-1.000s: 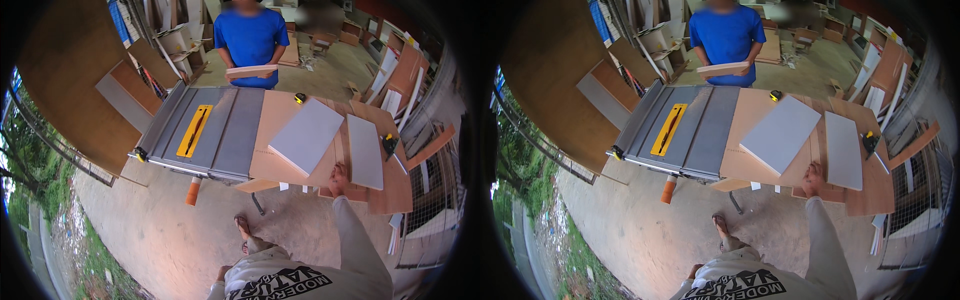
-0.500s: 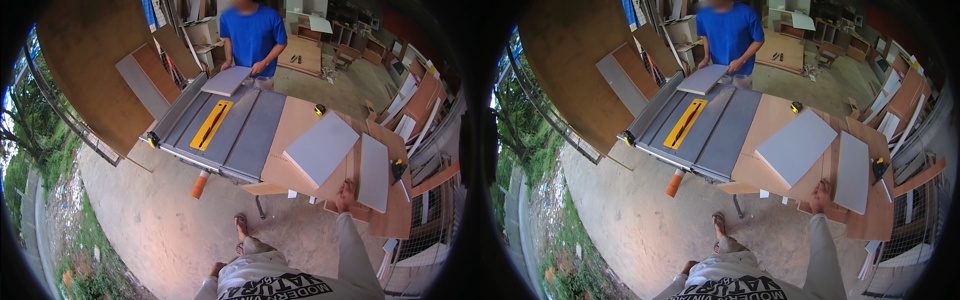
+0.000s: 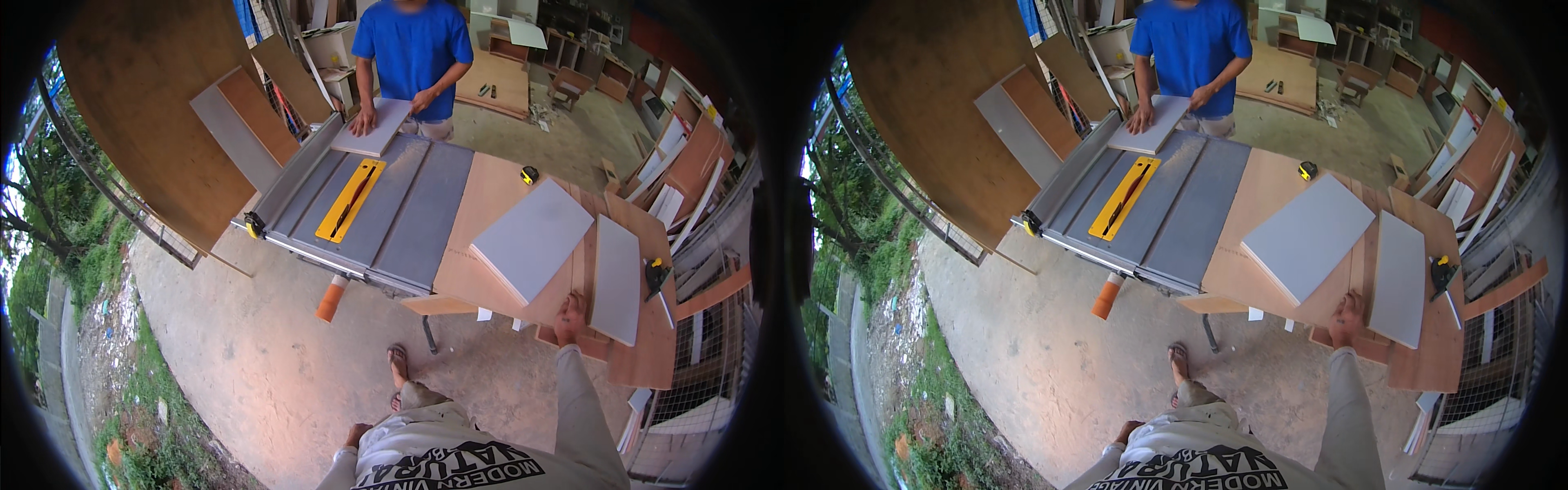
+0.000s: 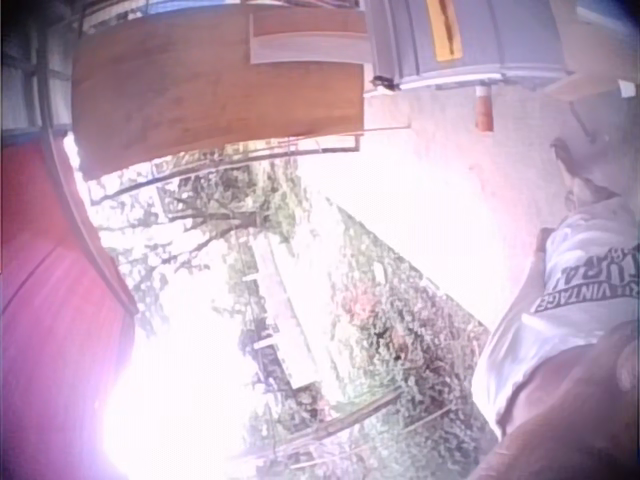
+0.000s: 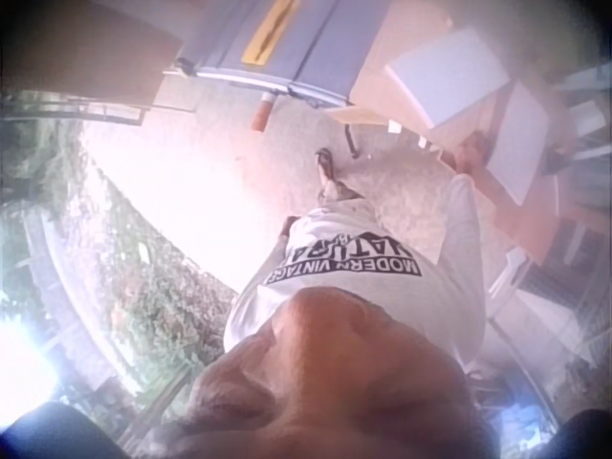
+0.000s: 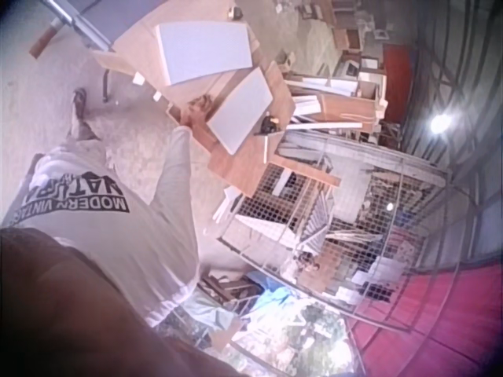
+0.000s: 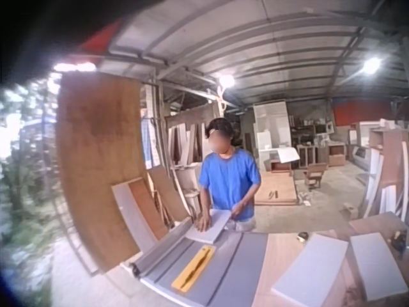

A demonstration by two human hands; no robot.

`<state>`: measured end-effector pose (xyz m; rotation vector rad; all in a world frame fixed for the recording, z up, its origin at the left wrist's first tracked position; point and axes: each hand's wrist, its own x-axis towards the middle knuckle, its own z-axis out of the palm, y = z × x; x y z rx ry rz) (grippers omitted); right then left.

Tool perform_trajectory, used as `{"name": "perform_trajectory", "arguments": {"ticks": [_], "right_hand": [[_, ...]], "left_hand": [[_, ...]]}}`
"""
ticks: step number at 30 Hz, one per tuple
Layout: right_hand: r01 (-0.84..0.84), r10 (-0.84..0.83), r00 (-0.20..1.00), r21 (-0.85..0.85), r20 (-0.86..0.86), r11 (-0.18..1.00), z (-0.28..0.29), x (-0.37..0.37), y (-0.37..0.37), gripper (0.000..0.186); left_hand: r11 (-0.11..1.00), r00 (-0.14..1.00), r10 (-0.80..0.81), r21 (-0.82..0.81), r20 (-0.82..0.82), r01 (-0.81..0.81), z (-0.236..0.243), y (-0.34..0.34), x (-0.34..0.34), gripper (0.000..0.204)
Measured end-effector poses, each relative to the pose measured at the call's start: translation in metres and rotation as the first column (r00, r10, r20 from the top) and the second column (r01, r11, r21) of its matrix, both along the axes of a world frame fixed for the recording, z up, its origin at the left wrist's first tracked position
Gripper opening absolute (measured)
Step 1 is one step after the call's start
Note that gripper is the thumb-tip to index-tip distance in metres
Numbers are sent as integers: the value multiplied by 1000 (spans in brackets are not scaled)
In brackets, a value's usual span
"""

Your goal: The person assists a coworker by handing white boards to a table saw and collecting the cut pieces. The coworker operates the saw to cut the boards, and the recorder stacks the finished pieces on a nearby workbench.

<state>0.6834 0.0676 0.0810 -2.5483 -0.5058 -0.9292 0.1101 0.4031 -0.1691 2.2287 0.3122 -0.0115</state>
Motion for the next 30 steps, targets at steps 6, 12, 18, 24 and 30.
{"name": "perform_trajectory", "arguments": {"ticks": [6, 12, 18, 24, 30], "right_hand": [[26, -25, 997, 13, -69, 1000, 9, -4, 8, 15], [17, -17, 1000, -18, -19, 1000, 2, 0, 1, 15], [24, -24, 1000, -26, -19, 999, 1, 0, 0, 14], [13, -13, 1000, 11, 2, 1000, 1, 0, 3, 15], [35, -34, 999, -34, 27, 999, 4, -1, 3, 14]], "left_hand": [[1000, 1000, 20, -12, -6, -20, -10, 5, -2, 12], [993, 989, -66, 92, -130, 79, -15, 10, -1, 29], [1000, 998, 0, 8, -69, 0, -9, 2, -2, 13], [992, 977, -109, 49, -182, 120, 2, 9, 1, 32], [999, 992, -8, -38, -130, 3, 12, 7, 8, 19]]}}
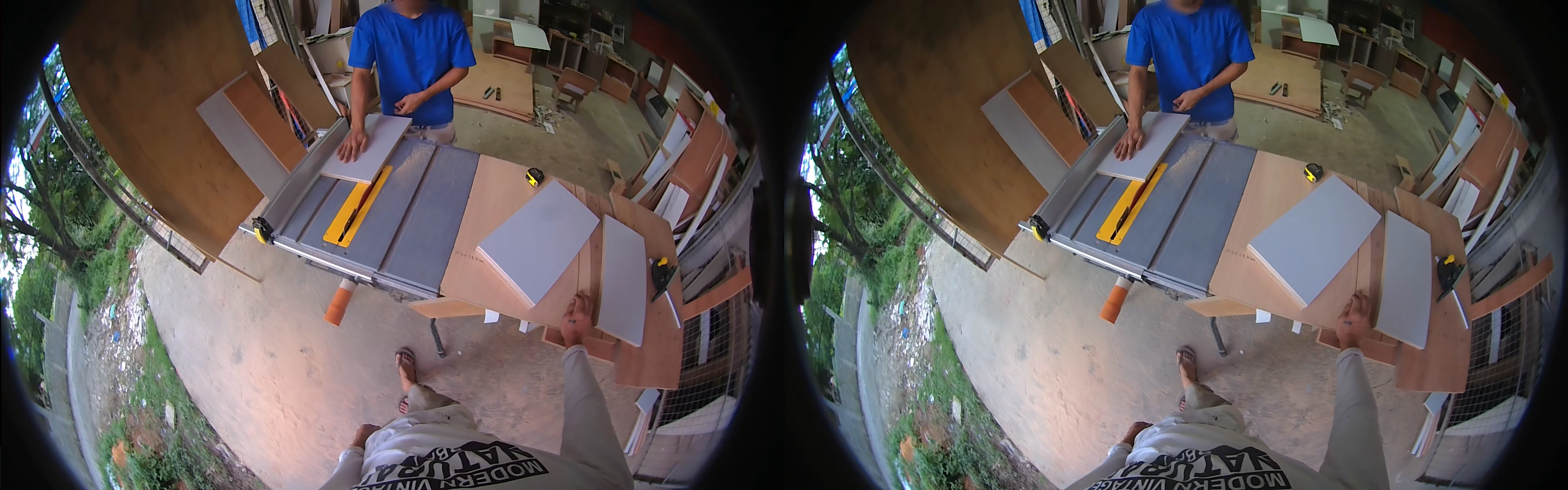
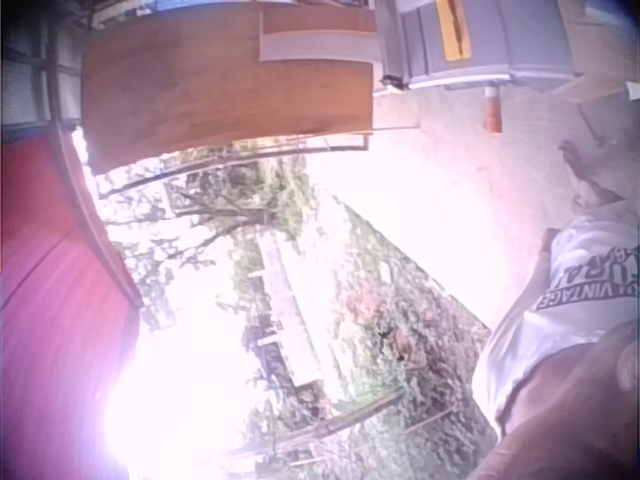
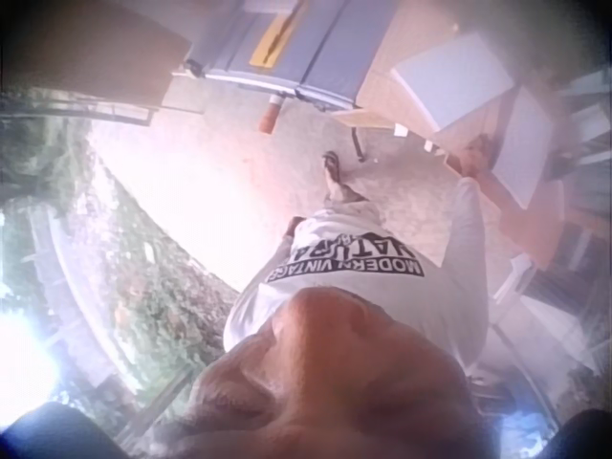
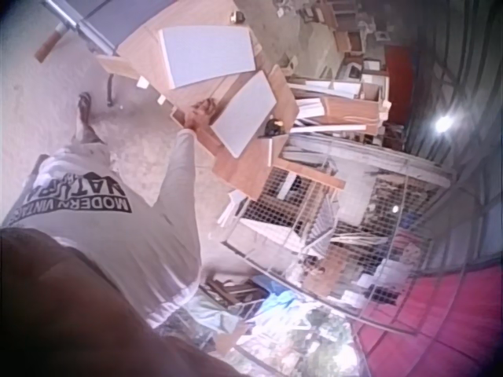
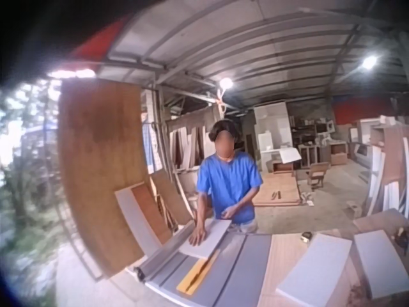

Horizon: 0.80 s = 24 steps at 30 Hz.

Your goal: The person assists a coworker by handing white boards to a table saw and collecting the cut pieces. The coworker operates the saw to cut the boards, and the recorder stacks the finished pieces on a nearby workbench.

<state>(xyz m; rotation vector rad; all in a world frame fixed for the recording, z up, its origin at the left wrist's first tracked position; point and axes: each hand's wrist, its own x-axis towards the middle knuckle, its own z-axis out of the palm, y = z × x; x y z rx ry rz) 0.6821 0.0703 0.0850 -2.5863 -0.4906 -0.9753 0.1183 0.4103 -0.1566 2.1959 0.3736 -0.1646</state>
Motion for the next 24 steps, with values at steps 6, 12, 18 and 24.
{"name": "perform_trajectory", "arguments": {"ticks": [6, 12, 18, 24], "right_hand": [[10, -10, 1000, -7, 7, 1000, 6, -3, 4, 15], [10, -10, 999, 21, -33, 1000, 4, -3, 2, 14], [17, -17, 999, 13, -29, 1000, 0, 0, -1, 14], [21, -18, 996, 32, -87, 999, 4, -2, 3, 14]], "left_hand": [[999, 996, 7, 39, -93, -3, -3, 1, -4, 23], [999, 999, 40, -12, -37, -40, 8, -4, -4, 20], [998, 997, -62, 31, -35, 63, 2, 1, -8, 28], [995, 997, -66, 78, -34, 69, -3, 1, -8, 28]]}}
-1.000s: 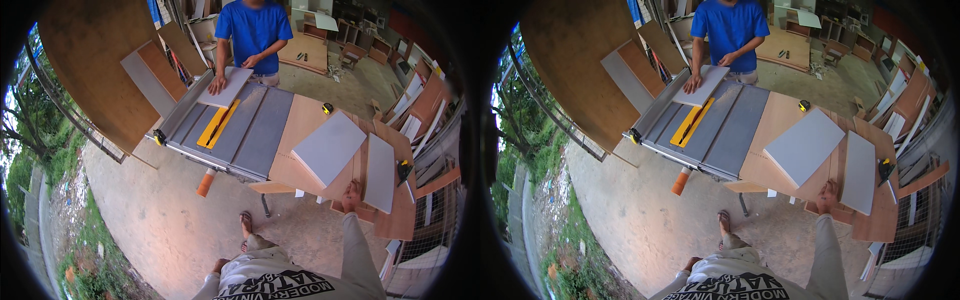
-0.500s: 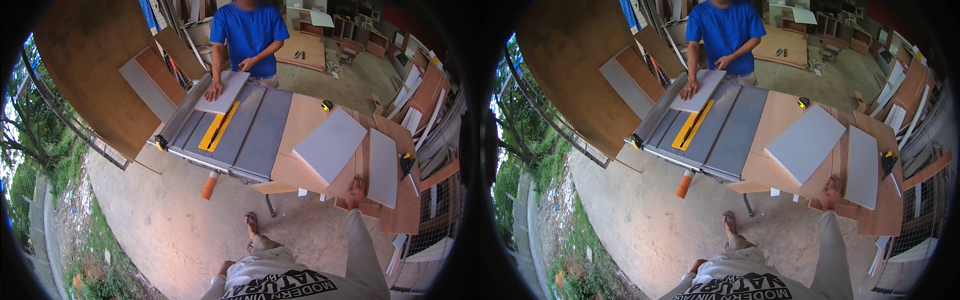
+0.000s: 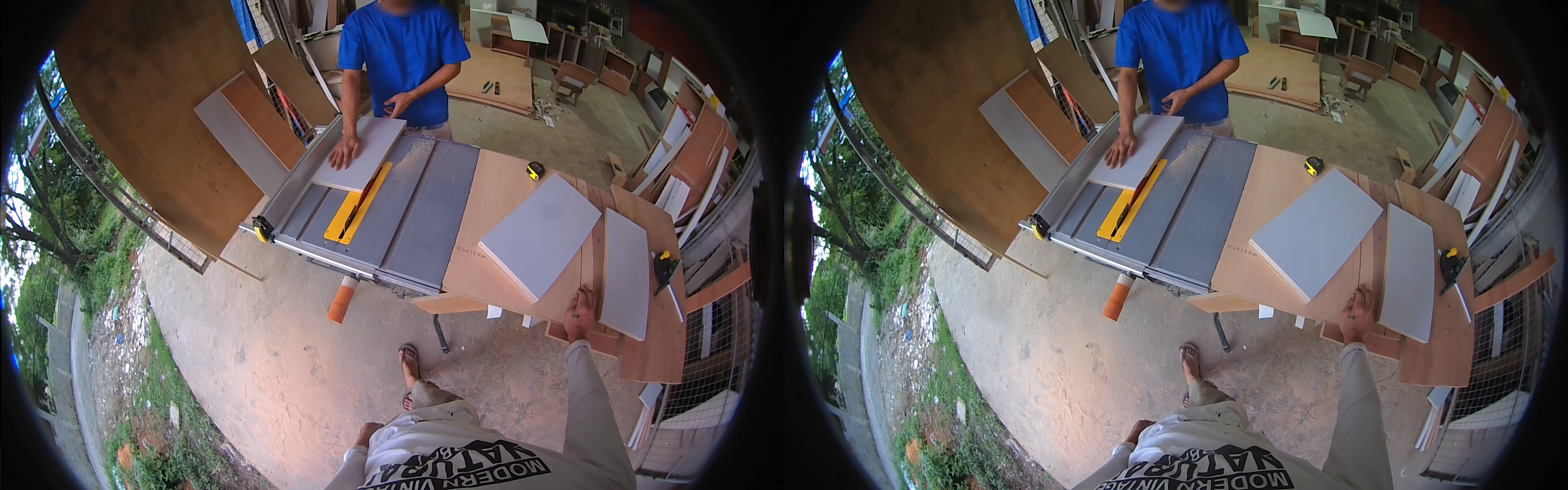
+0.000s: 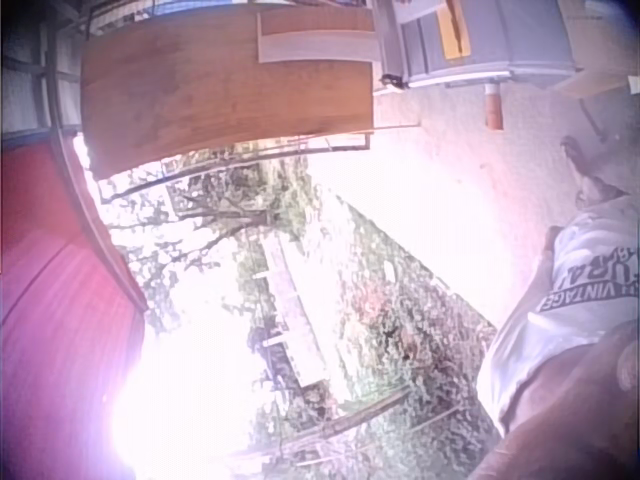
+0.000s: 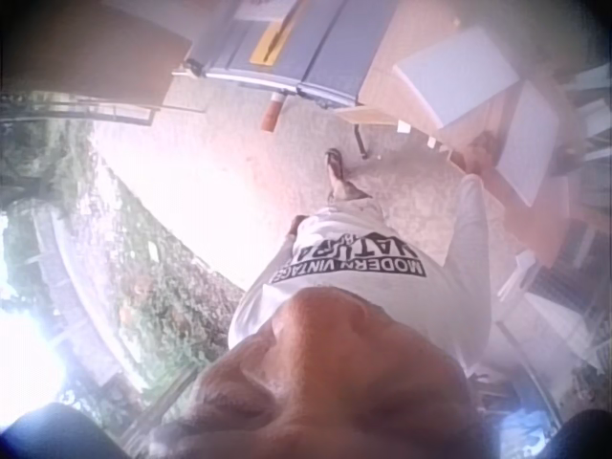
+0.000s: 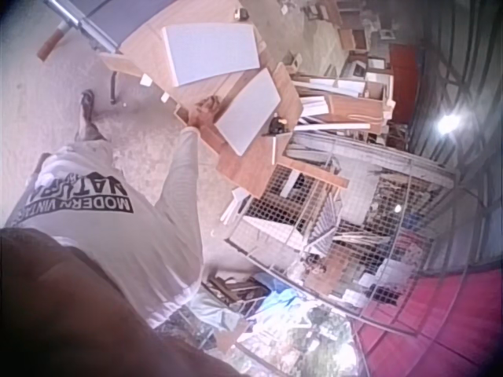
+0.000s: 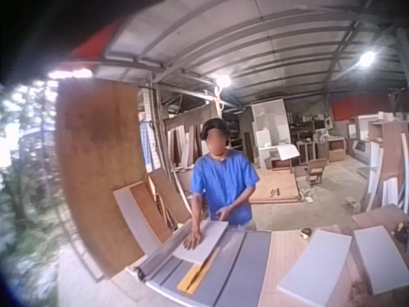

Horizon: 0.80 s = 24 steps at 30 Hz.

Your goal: The person assists a coworker by handing white boards to a table saw and collecting the cut pieces. The coworker operates the saw to cut the boards, and the recorder stacks the finished pieces on a nearby workbench.

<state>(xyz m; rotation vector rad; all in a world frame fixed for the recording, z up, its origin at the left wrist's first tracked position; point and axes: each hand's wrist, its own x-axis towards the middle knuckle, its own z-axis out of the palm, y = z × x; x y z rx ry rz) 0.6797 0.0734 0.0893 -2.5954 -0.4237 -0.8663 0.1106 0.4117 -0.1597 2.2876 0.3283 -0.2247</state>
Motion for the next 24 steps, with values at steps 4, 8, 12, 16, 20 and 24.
{"name": "perform_trajectory", "arguments": {"ticks": [4, 8, 12, 16, 20, 24], "right_hand": [[-11, 12, 999, -14, 30, 1000, -3, 3, -2, 14], [-17, 17, 1000, -12, 22, 1000, -5, 4, -3, 14], [7, -7, 1000, -11, 3, 1000, -5, 2, -3, 14], [41, -40, 998, -21, 52, 999, -1, 0, -1, 15], [66, -64, 997, -34, 43, 997, 1, 0, 1, 17], [68, -64, 996, -56, 56, 996, -4, 3, -4, 17]], "left_hand": [[1000, 1000, 14, 11, -26, -14, -2, -1, 1, 29], [999, 999, 46, -29, 19, -46, -7, -1, -1, 24], [957, 970, 242, -169, 15, -236, 1, -10, 3, 17], [918, 948, 316, -238, -46, -318, 2, -11, 2, 17], [925, 958, 287, -267, 18, -272, -4, -11, 1, 16], [986, 991, 103, -141, 88, -90, -7, -7, 3, 21]]}}
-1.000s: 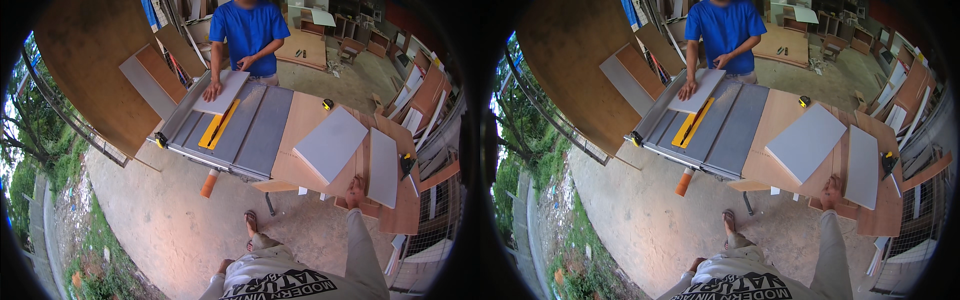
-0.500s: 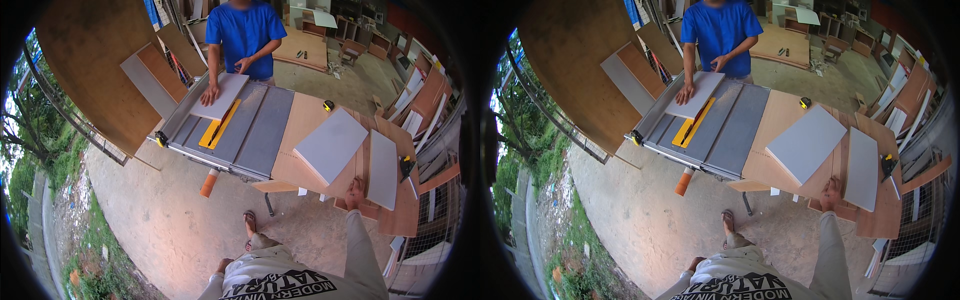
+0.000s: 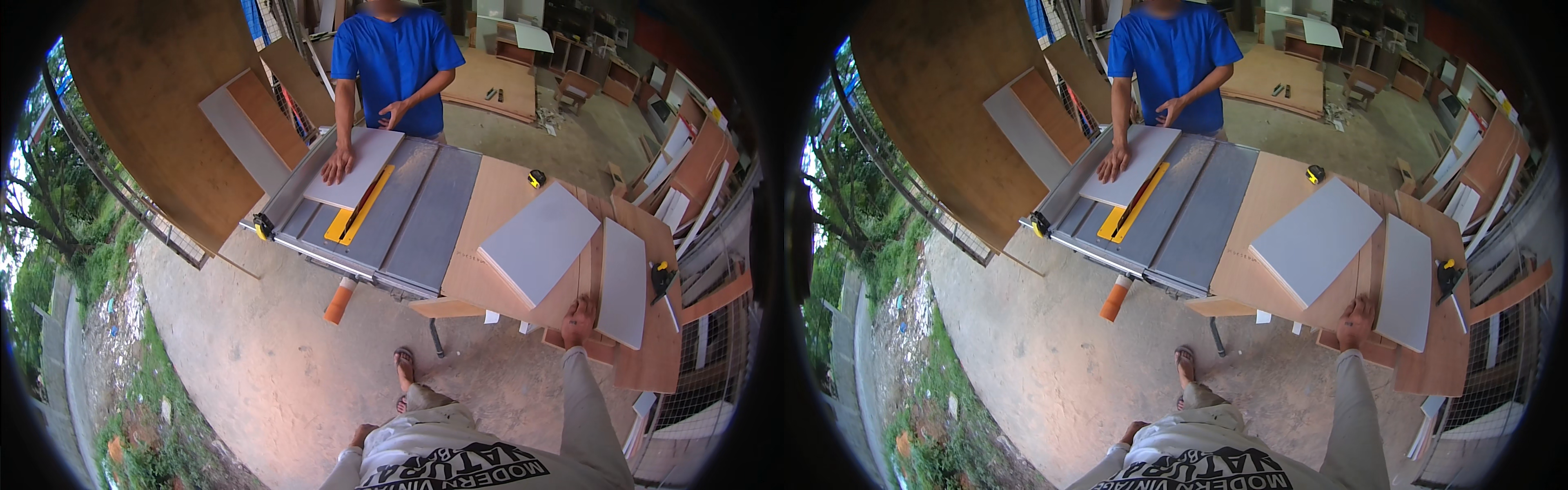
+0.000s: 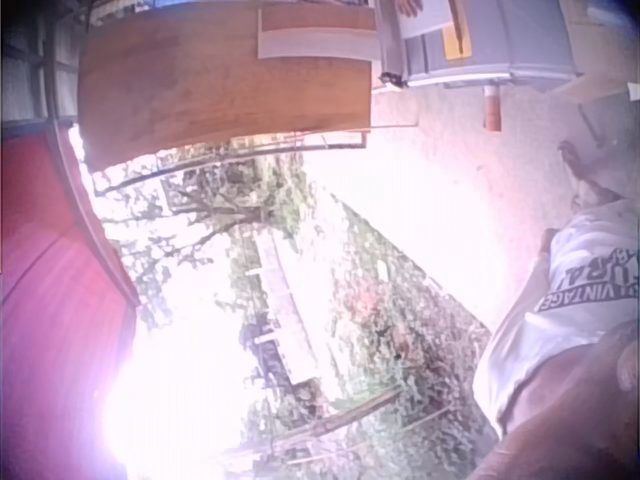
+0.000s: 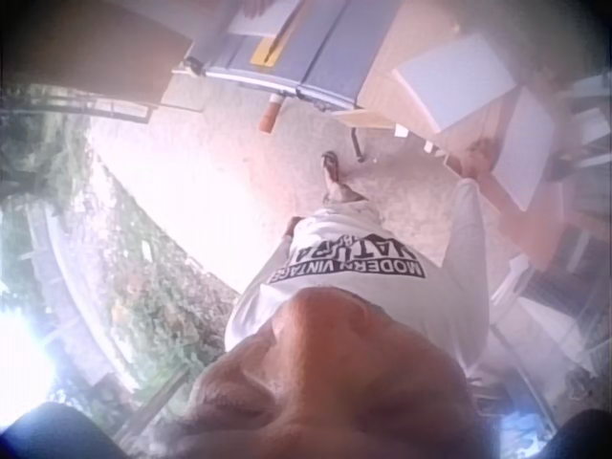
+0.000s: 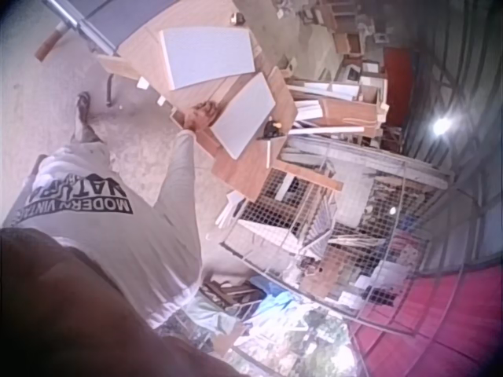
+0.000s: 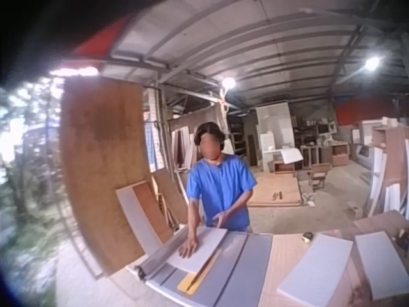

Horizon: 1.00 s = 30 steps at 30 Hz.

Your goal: The person assists a coworker by handing white boards to a table saw and collecting the cut pieces. The coworker operates the saw to cut the boards, and the recorder stacks the finished pieces on a nearby workbench.

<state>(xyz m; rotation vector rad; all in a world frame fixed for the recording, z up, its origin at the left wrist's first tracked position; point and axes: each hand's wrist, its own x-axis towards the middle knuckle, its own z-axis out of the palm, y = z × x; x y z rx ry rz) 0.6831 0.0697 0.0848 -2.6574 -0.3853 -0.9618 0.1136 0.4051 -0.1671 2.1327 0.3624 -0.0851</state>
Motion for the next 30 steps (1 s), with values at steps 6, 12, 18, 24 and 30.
{"name": "perform_trajectory", "arguments": {"ticks": [6, 12, 18, 24, 30], "right_hand": [[-22, 23, 1000, 22, -8, 999, 1, -2, 1, 17], [-30, 30, 1000, -18, 4, 999, -2, 0, -1, 19], [-1, 1, 1000, 3, -25, 1000, -7, 3, -4, 19], [-9, 9, 999, 4, -45, 1000, -8, 4, -4, 19], [9, -9, 1000, -1, -10, 1000, -11, 5, -8, 19]], "left_hand": [[998, 995, -27, 53, -100, 32, -4, 0, -2, 25], [986, 994, -79, 139, -76, 89, -4, 2, -4, 29], [983, 987, -83, 155, -136, 104, 0, 2, 0, 31], [980, 981, -85, 165, -173, 114, 2, 1, -1, 31], [985, 997, -55, 161, -57, 63, -3, 1, -1, 15]]}}
